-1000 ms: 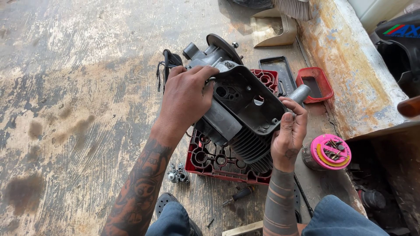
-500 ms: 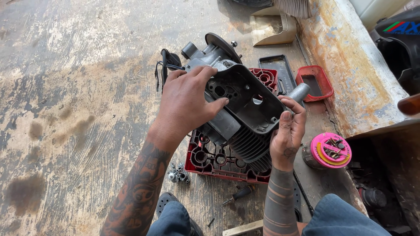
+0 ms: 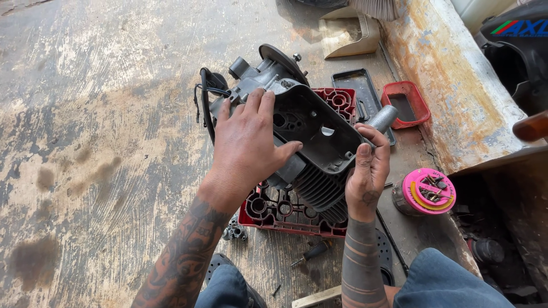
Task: The person works on a disassembled engine cylinder head, using a screwdriver to manipulate internal components. They hold the engine casing steady with one hand while using the tool with the other to adjust parts inside the cylinder head.
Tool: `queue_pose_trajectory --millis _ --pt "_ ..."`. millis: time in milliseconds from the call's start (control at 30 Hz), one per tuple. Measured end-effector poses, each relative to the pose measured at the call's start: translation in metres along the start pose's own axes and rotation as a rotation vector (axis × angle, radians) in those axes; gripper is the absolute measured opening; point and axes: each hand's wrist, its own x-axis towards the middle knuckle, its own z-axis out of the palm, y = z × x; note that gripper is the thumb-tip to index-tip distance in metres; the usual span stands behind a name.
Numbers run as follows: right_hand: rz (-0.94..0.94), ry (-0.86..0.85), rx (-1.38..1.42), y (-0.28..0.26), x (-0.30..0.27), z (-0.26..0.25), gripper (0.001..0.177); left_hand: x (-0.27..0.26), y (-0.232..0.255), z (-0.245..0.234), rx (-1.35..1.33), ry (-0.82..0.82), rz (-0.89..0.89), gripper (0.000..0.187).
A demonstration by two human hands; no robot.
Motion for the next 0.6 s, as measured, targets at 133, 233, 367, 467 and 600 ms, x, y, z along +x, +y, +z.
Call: queue_pose_trajectory --millis 133,233,367,467,600 --pt "0.011 0.030 -0.028 -0.001 -0.003 0.001 0.029 0.001 0.001 0.002 0.023 -0.039 -0.018 0.096" --pt "0.039 0.063 0.018 -0.002 -0.002 0.005 0.034 0.000 0.001 -0.002 0.014 -0.038 0.006 0.096" --pt "0.068 0.032 0.082 -0.003 -0.004 -0.001 0.046 -0.001 -0.010 0.014 0.080 -0.040 0.040 0.096" --pt "-0.155 0.046 -0.200 -0.008 -0.008 -0.014 0.040 -0.005 -0.020 0.027 0.220 0.173 0.155 0.071" --pt "-0.198 -0.028 -0.508 -0.057 -0.046 -0.015 0.024 -0.045 -0.032 0.060 0.132 0.092 0.099 0.070"
